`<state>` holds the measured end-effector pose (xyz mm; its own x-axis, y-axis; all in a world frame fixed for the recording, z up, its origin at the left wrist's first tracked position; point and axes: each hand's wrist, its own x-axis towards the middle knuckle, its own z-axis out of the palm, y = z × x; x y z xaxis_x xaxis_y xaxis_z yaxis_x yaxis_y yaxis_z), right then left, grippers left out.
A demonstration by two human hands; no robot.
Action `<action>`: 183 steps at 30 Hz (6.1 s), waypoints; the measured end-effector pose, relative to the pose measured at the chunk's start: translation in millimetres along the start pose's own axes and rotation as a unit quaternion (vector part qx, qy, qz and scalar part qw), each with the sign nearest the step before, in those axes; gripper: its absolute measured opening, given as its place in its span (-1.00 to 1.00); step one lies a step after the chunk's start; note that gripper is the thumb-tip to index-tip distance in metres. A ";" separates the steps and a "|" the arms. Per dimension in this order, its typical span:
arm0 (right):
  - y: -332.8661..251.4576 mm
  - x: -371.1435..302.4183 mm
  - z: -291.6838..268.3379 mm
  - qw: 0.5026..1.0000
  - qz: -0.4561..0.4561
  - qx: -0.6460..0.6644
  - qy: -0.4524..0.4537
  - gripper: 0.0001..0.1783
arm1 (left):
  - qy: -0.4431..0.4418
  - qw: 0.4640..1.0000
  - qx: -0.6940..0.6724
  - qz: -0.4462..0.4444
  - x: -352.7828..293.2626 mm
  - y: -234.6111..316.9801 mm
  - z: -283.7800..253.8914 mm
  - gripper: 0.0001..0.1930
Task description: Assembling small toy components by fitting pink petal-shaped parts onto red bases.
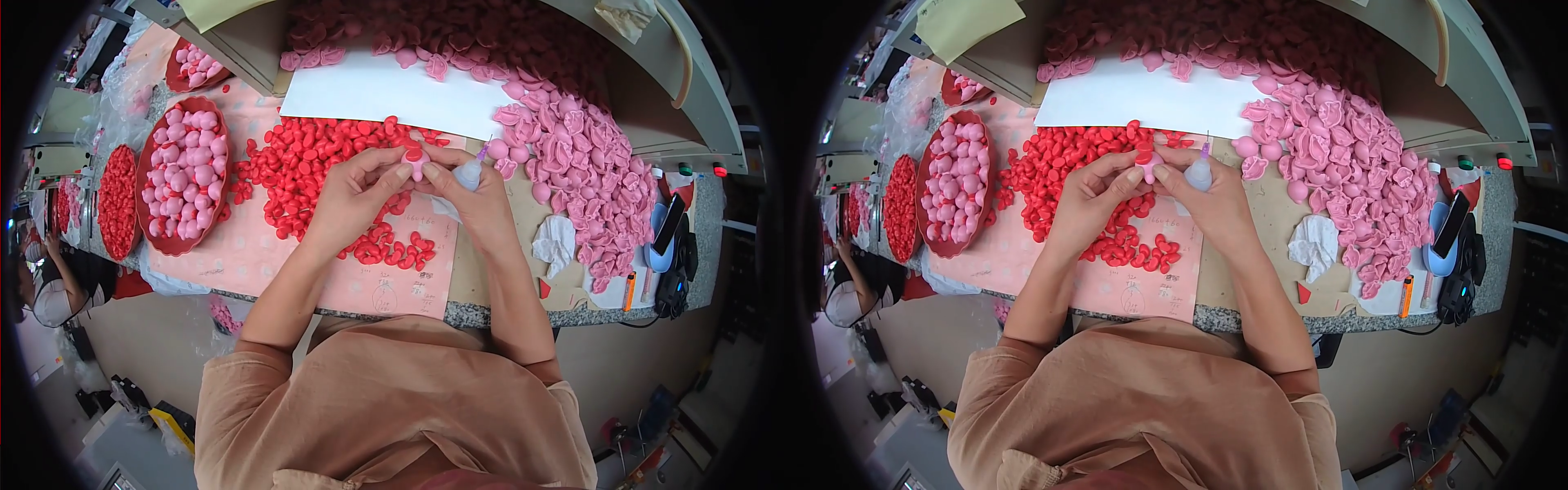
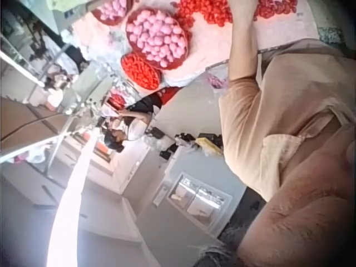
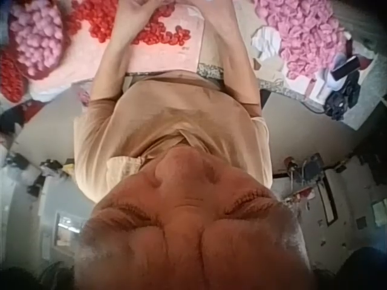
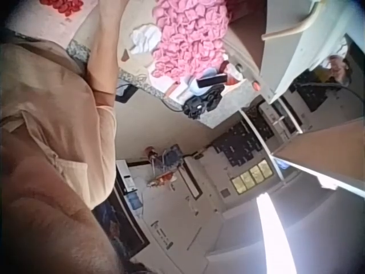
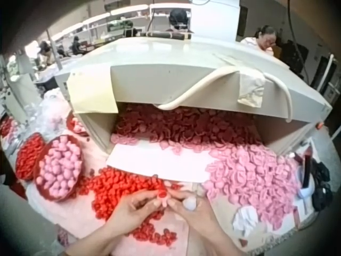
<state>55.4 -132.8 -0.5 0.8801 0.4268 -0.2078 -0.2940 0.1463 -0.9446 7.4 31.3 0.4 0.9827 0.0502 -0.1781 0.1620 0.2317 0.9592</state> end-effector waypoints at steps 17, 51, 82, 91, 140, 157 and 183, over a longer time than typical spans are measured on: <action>2.5 1.2 2.5 0.999 -0.008 -0.018 0.038 -0.69 | -0.023 0.999 0.047 0.009 4.0 -3.5 -3.7 -0.74; -4.0 0.8 5.3 1.000 0.004 0.018 0.012 -0.67 | -0.010 1.000 0.007 0.005 1.6 1.5 -0.7 -0.71; -13.5 -5.7 12.4 0.993 -0.114 -0.044 -0.002 -0.60 | -0.038 0.998 -0.009 0.043 1.7 3.3 1.4 -0.55; -8.9 -3.5 5.7 0.986 -0.134 -0.096 0.003 -0.62 | -0.074 0.992 -0.093 0.050 1.4 11.7 3.3 -0.56; -16.4 -2.9 -12.9 0.993 0.019 -0.050 -0.107 -0.64 | -0.102 0.988 -0.050 -0.107 6.7 18.3 -15.8 -0.75; -21.7 -6.5 -15.0 0.985 0.061 -0.115 -0.118 -0.65 | -0.129 0.985 -0.027 -0.109 8.8 16.6 -19.2 -0.76; -8.2 -4.1 -11.7 0.987 0.074 -0.100 -0.100 -0.65 | -0.131 0.986 0.026 -0.101 9.5 13.5 -22.4 -0.78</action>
<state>58.5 -146.1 5.1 0.7364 0.6007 -0.3112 -0.3159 -0.1015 -0.9433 16.9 56.7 6.7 0.9182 -0.2455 -0.3108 0.3546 0.1603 0.9212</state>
